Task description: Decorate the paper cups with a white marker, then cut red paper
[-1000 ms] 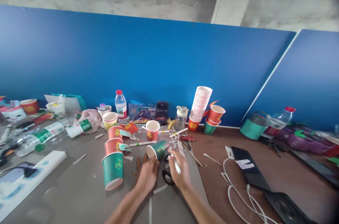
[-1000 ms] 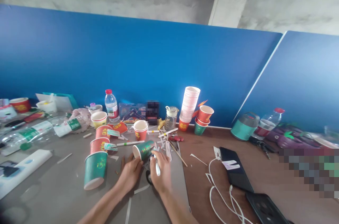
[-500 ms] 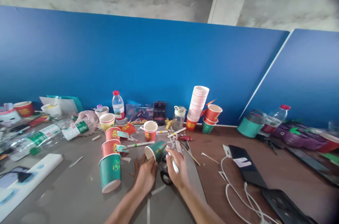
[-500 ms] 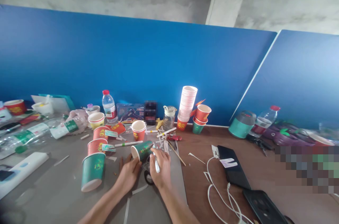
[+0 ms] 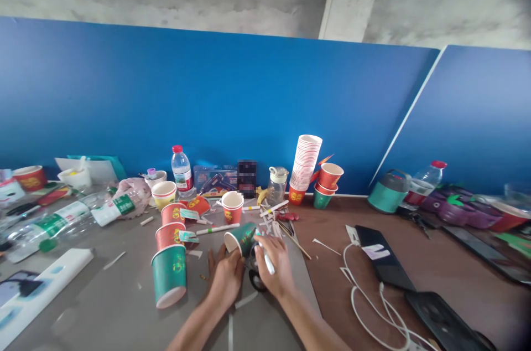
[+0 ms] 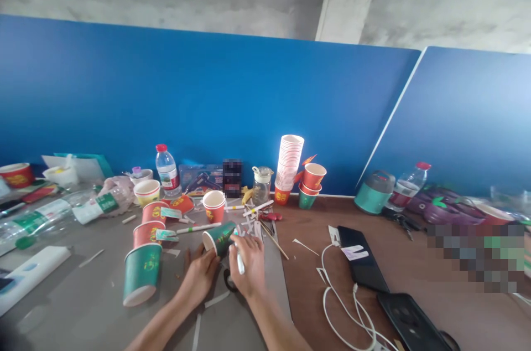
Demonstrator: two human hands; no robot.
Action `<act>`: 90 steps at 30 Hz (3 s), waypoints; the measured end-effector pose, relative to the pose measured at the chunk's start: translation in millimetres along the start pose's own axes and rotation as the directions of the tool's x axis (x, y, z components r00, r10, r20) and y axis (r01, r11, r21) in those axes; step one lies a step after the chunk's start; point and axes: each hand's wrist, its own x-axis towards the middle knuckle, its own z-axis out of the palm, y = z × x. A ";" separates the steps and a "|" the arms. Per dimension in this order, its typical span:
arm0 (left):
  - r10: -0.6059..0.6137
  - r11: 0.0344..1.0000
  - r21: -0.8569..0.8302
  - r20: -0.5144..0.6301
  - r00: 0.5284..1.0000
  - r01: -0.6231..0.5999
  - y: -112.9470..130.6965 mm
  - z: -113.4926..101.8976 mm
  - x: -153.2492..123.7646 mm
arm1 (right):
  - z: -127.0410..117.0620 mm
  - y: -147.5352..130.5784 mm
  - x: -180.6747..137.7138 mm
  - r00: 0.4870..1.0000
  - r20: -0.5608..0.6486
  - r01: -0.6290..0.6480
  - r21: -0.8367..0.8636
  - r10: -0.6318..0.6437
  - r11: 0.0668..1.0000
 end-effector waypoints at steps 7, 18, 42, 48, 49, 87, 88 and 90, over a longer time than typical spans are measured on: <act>0.028 1.000 0.013 0.028 0.999 -0.028 2.4 -1.7 -0.7 | -2.6 6.1 2.0 1.000 0.011 -0.016 -0.019 0.016 1.000; 0.032 0.999 0.019 0.039 0.999 -0.033 -1.5 1.1 -0.1 | -2.9 3.3 0.9 1.000 0.013 0.010 -0.059 -0.010 0.998; 0.036 0.999 0.037 0.033 0.999 -0.037 -2.9 0.9 0.2 | 0.1 1.6 -1.3 0.998 0.057 0.042 -0.108 -0.036 0.993; 0.036 0.999 0.033 0.025 0.999 -0.036 -5.4 3.2 1.0 | -1.5 -0.6 -0.4 1.000 0.028 0.004 -0.123 -0.001 0.992; 0.039 0.999 0.030 0.031 0.999 -0.040 -5.6 3.2 1.0 | -1.5 -0.9 -0.3 0.999 0.042 0.024 -0.113 -0.020 0.993; 0.063 0.998 0.020 -0.015 0.998 -0.063 -8.8 9.4 0.0 | -1.7 14.8 -2.9 0.996 -0.067 -0.067 -0.005 0.067 0.998; 0.065 0.998 0.021 -0.021 0.998 -0.065 -8.9 9.7 0.2 | -1.7 15.1 -2.8 0.995 -0.077 -0.070 -0.012 0.069 0.997; 0.077 0.997 0.024 -0.035 0.996 -0.076 -9.3 10.3 0.6 | -1.6 15.8 -2.8 0.994 -0.089 -0.066 -0.020 0.064 0.998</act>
